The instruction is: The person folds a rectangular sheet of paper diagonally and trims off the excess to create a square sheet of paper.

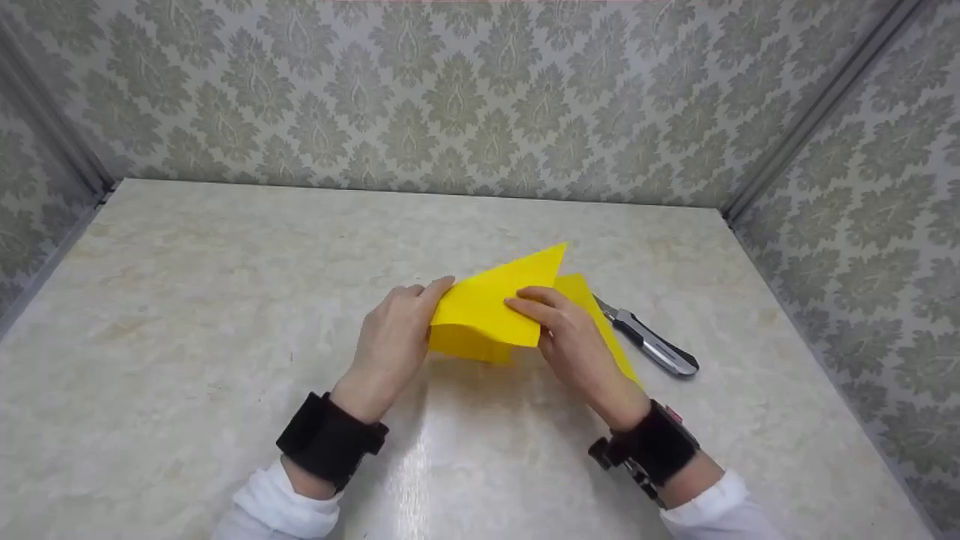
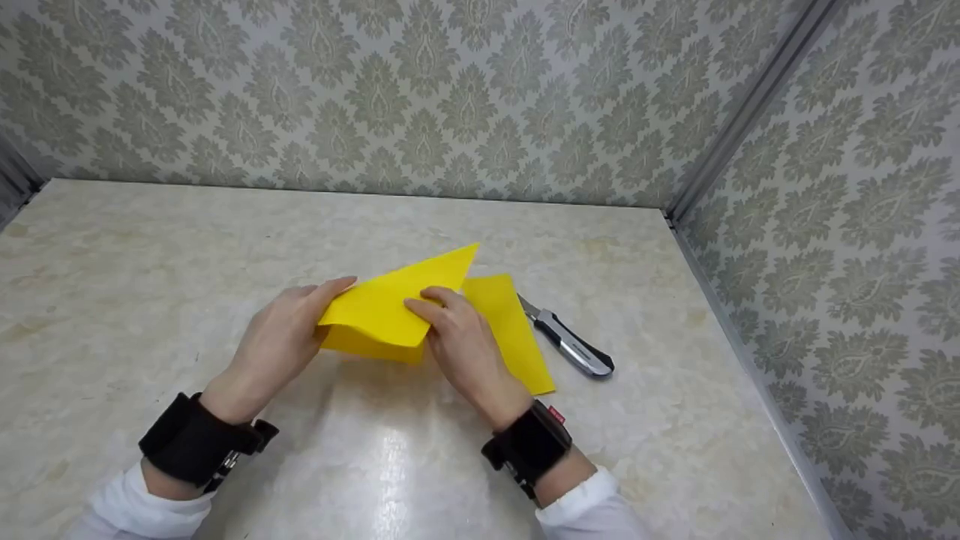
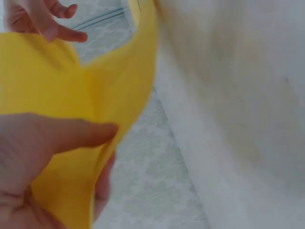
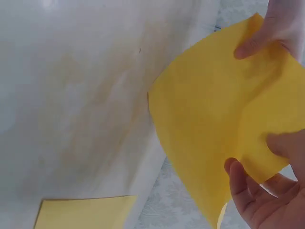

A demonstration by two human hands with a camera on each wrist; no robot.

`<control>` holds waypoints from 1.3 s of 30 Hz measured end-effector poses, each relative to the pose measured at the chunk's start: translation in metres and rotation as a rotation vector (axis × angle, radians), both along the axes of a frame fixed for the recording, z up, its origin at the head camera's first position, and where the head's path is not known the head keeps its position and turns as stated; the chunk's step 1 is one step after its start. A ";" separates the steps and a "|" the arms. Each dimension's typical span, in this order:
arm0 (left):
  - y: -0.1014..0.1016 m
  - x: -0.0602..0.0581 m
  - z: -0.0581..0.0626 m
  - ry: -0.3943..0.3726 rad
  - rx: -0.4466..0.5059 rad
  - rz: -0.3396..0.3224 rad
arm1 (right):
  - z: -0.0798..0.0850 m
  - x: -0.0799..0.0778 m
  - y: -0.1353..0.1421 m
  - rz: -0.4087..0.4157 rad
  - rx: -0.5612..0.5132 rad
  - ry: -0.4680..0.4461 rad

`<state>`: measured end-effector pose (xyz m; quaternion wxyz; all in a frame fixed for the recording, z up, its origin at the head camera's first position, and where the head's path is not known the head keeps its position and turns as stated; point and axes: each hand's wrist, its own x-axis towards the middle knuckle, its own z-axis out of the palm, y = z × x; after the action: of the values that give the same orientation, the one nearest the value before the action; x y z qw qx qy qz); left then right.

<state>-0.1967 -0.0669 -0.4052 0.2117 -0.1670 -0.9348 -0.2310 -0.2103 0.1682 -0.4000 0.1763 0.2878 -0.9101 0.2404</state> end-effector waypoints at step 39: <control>-0.011 0.010 0.002 -0.665 -0.373 -0.170 | -0.026 -0.005 0.027 0.158 0.412 -0.467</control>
<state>-0.1868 -0.0782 -0.4034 -0.1566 -0.1955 -0.9612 -0.1155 -0.2154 0.1948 -0.4262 -0.1186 0.3240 -0.9304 0.1234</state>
